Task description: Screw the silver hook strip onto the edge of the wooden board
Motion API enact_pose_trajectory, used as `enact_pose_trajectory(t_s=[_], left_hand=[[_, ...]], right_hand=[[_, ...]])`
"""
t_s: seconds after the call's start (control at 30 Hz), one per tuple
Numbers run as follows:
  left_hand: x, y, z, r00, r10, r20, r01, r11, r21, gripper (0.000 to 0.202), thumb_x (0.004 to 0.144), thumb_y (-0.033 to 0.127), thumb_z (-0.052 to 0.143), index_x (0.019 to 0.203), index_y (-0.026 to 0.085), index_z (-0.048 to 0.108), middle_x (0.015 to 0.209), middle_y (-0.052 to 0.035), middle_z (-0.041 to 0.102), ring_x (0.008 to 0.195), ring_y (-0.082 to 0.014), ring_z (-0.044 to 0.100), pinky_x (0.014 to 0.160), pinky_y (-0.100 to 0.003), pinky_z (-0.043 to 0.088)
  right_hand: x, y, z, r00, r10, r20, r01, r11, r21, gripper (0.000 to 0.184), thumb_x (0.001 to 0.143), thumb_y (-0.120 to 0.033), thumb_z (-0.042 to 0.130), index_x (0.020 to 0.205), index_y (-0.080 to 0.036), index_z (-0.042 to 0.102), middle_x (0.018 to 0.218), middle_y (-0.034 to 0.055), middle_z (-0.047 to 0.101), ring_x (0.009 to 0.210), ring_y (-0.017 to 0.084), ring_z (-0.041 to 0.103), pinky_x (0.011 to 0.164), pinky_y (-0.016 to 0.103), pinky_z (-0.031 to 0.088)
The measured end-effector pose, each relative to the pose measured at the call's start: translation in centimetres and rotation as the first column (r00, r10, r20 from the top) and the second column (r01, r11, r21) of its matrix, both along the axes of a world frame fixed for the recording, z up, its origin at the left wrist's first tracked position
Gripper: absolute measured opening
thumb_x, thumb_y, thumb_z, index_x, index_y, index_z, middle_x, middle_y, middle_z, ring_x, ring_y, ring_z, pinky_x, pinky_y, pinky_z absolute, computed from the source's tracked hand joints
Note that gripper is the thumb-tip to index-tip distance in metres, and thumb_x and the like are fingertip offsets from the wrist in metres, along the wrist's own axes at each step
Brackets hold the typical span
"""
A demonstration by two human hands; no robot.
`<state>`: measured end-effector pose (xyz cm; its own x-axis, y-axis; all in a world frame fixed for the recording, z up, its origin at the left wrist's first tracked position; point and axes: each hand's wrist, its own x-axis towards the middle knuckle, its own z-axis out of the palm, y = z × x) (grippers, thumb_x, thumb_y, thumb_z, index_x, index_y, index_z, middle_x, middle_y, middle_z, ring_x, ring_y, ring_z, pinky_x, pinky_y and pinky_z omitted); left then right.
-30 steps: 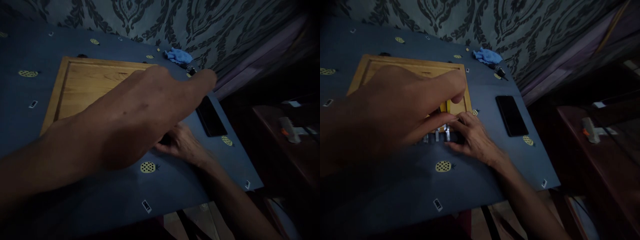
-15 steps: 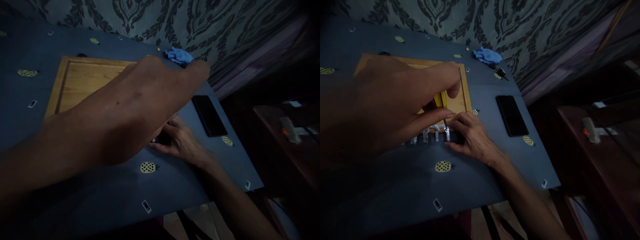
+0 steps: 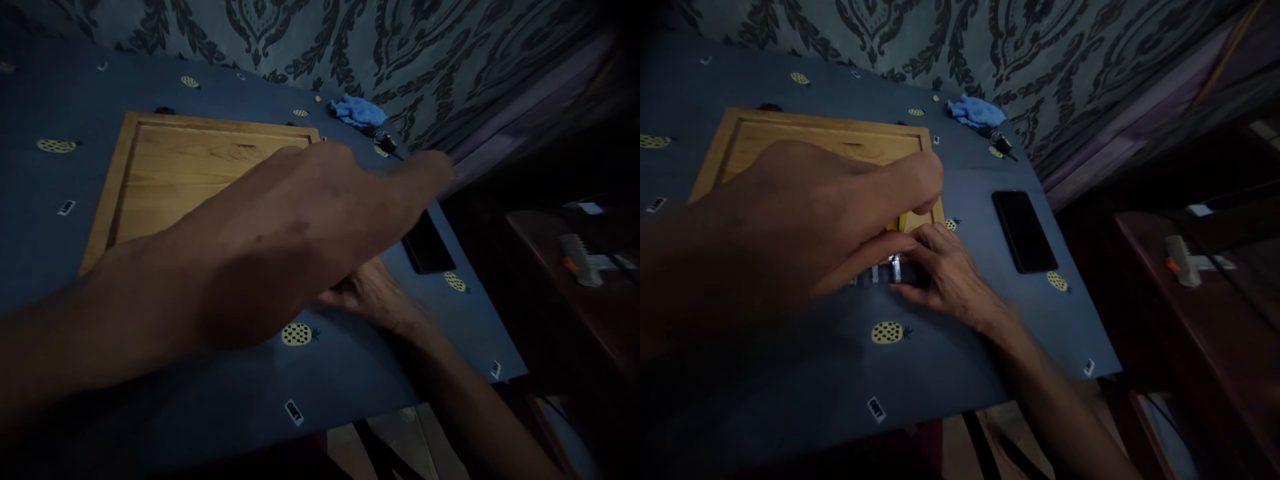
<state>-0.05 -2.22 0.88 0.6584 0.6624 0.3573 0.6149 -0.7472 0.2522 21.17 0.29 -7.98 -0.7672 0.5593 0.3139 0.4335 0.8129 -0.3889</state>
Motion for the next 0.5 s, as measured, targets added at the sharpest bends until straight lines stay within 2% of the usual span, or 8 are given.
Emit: enact_pose_trajectory(t_s=[0.1, 0.2, 0.27, 0.37, 0.5], left_hand=[[0.01, 0.43, 0.01, 1.000, 0.003, 0.013, -0.003, 1.000, -0.020, 0.023, 0.100, 0.032, 0.036, 0.115, 0.025, 0.051, 0.061, 0.0062, 0.046, 0.043, -0.0061, 0.046, 0.038, -0.018, 0.026], [0.32, 0.62, 0.14, 0.997, 0.021, 0.072, -0.013, 0.995, -0.101, 0.033, 0.100, 0.033, 0.032, 0.128, 0.023, 0.045, 0.054, 0.0088, 0.039, 0.036, -0.0039, 0.040, 0.036, -0.017, 0.021], [0.57, 0.63, 0.22, 0.997, 0.011, 0.080, 0.003, 0.985, -0.172, 0.044, 0.097, 0.029, 0.037, 0.140, 0.019, 0.032, 0.054, 0.0103, 0.038, 0.035, -0.0047, 0.040, 0.034, -0.017, 0.020], [0.83, 0.59, 0.21, 1.000, 0.010, 0.017, -0.006, 0.967, -0.256, 0.054, 0.094, 0.023, 0.036, 0.146, 0.020, 0.020, 0.056, 0.0115, 0.041, 0.037, -0.0064, 0.047, 0.036, -0.017, 0.024], [0.89, 0.56, -0.03, 1.000, 0.006, 0.015, -0.002, 0.966, -0.257, 0.045, 0.096, 0.025, 0.035, 0.141, 0.027, 0.027, 0.057, 0.0099, 0.041, 0.052, -0.0135, 0.061, 0.047, -0.024, 0.041]], right_hand=[[0.04, 0.05, -0.17, 1.000, -0.002, 0.002, 0.002, 1.000, 0.026, 0.040, 0.097, -0.054, 0.050, 0.107, -0.017, 0.064, 0.101, 0.0134, 0.065, 0.093, 0.028, 0.062, 0.083, 0.047, 0.054], [0.12, 0.06, -0.33, 1.000, -0.020, 0.020, 0.019, 0.999, 0.041, 0.038, 0.096, -0.053, 0.052, 0.107, -0.019, 0.064, 0.100, 0.0122, 0.065, 0.093, 0.028, 0.062, 0.080, 0.046, 0.054], [0.15, 0.04, -0.36, 0.999, -0.021, 0.028, 0.020, 0.999, 0.046, 0.038, 0.096, -0.053, 0.052, 0.108, -0.019, 0.063, 0.100, 0.0119, 0.064, 0.092, 0.028, 0.062, 0.079, 0.046, 0.054], [0.19, 0.00, -0.36, 0.999, -0.015, 0.028, 0.014, 0.998, 0.056, 0.039, 0.096, -0.054, 0.052, 0.107, -0.018, 0.063, 0.100, 0.0121, 0.064, 0.092, 0.028, 0.061, 0.079, 0.046, 0.054], [0.26, -0.02, -0.36, 1.000, -0.016, 0.026, 0.015, 1.000, 0.020, 0.037, 0.096, -0.054, 0.051, 0.104, -0.020, 0.063, 0.099, 0.0111, 0.063, 0.091, 0.028, 0.061, 0.079, 0.047, 0.054]])
